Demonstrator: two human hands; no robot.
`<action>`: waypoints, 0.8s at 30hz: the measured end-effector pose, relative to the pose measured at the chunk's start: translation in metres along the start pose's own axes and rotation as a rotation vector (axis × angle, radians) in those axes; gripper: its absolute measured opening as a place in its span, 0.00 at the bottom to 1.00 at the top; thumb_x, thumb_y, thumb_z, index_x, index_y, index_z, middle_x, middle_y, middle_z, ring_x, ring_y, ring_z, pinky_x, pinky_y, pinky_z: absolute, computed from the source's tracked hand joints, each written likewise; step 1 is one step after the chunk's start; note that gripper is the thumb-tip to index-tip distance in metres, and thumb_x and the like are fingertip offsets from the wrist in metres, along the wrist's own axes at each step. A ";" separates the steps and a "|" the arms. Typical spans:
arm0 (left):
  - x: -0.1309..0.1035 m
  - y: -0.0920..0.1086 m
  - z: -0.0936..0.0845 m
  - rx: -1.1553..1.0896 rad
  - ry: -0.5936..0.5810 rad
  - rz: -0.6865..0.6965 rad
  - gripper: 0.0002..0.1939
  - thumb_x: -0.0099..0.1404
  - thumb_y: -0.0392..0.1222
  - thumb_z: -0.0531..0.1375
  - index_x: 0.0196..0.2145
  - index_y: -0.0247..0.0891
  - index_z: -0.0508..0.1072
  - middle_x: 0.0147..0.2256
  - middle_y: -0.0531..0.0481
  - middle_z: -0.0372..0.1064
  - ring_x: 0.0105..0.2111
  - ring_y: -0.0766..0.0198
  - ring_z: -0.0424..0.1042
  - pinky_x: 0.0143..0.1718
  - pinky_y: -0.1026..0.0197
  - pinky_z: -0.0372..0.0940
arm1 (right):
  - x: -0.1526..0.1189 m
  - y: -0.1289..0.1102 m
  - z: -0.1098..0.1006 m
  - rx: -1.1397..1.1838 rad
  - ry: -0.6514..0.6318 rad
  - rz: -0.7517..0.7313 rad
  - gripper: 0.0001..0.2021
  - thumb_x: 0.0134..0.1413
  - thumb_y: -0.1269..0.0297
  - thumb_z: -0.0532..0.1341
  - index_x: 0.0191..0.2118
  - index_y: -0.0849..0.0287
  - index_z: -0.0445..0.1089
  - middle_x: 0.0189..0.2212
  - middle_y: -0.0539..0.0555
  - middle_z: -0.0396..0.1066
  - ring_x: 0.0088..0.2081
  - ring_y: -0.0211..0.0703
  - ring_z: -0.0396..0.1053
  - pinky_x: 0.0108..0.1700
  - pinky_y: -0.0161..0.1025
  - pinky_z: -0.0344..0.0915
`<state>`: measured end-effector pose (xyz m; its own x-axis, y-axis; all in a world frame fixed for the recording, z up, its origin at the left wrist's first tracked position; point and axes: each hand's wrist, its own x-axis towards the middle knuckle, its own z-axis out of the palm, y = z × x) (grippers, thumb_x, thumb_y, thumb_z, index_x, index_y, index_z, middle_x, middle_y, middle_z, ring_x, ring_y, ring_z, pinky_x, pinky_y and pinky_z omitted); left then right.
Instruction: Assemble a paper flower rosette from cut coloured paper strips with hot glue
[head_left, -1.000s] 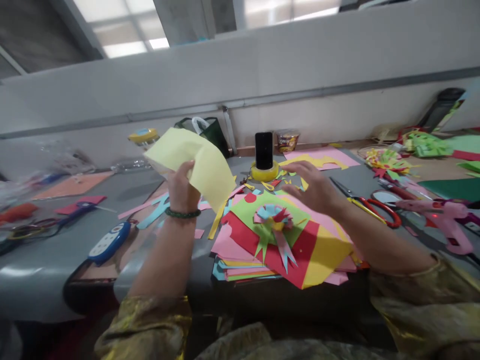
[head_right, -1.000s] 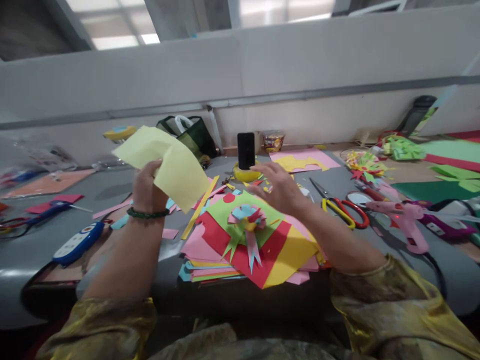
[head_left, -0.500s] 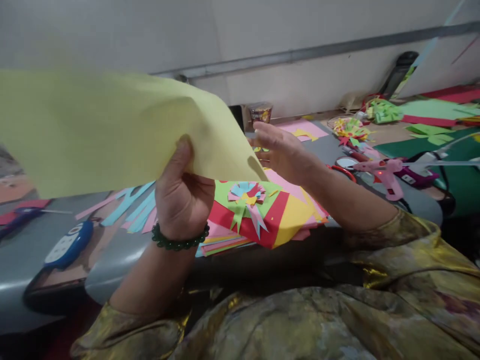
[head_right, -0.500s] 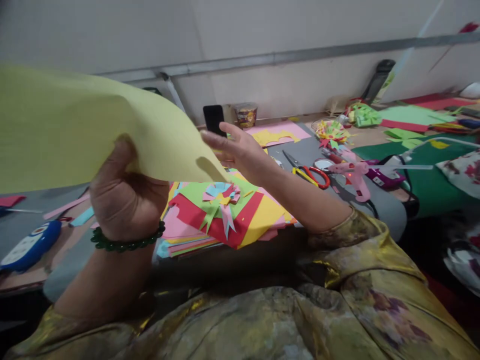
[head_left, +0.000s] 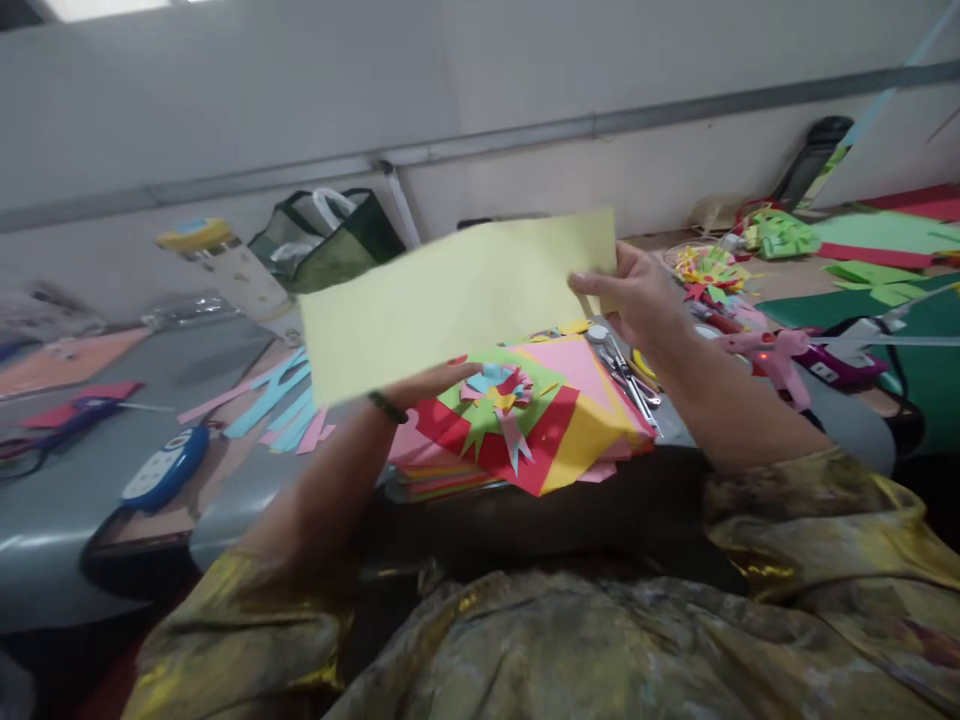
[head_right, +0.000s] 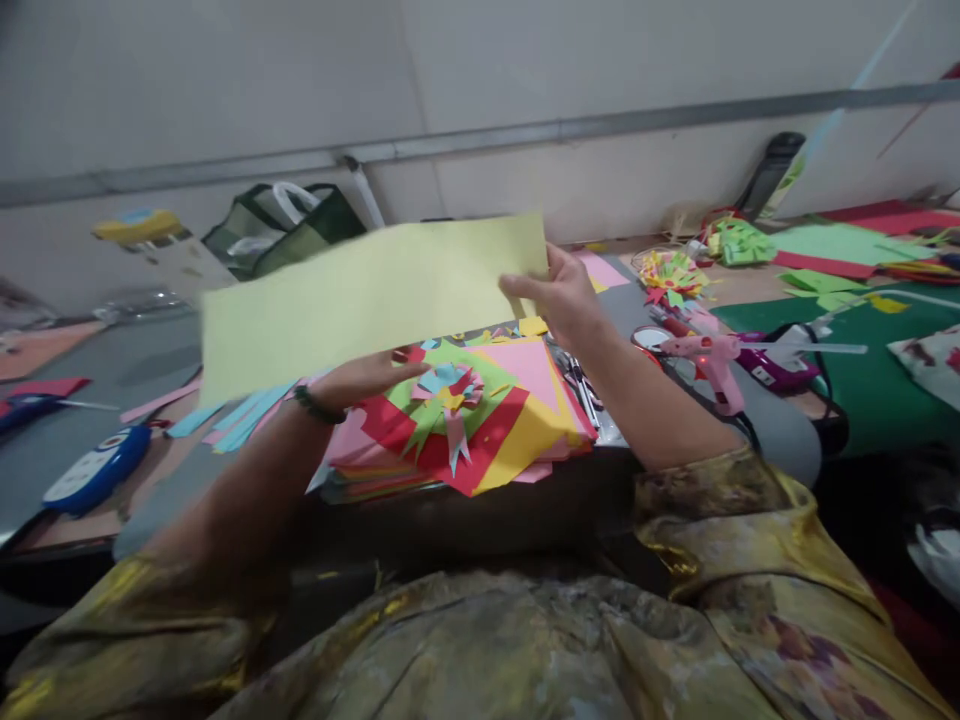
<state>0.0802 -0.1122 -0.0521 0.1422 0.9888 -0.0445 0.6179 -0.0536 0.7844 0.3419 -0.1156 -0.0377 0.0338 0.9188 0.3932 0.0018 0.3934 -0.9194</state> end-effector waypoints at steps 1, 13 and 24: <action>0.009 -0.004 0.004 0.040 -0.030 -0.006 0.26 0.45 0.43 0.71 0.45 0.40 0.78 0.29 0.52 0.74 0.40 0.52 0.76 0.36 0.59 0.69 | 0.005 0.009 -0.002 0.037 0.026 0.011 0.24 0.32 0.58 0.72 0.41 0.55 0.72 0.42 0.54 0.78 0.46 0.52 0.75 0.49 0.49 0.74; 0.029 -0.006 0.027 0.216 -0.272 -0.057 0.20 0.41 0.31 0.63 0.36 0.35 0.74 0.18 0.56 0.66 0.22 0.60 0.70 0.21 0.63 0.59 | 0.017 0.047 -0.021 0.197 0.202 0.182 0.22 0.25 0.62 0.72 0.35 0.58 0.72 0.33 0.54 0.80 0.40 0.51 0.77 0.40 0.44 0.74; 0.037 0.017 -0.037 -0.030 -0.249 -0.014 0.09 0.51 0.42 0.64 0.26 0.38 0.66 0.22 0.56 0.59 0.21 0.71 0.59 0.21 0.69 0.58 | 0.008 0.013 -0.047 0.273 0.322 0.121 0.09 0.38 0.63 0.68 0.30 0.50 0.70 0.42 0.46 0.77 0.55 0.46 0.71 0.39 0.35 0.76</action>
<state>0.0675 -0.0719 -0.0176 0.3223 0.9244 -0.2040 0.5981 -0.0319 0.8008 0.3888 -0.1044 -0.0468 0.3276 0.9190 0.2194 -0.2839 0.3173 -0.9049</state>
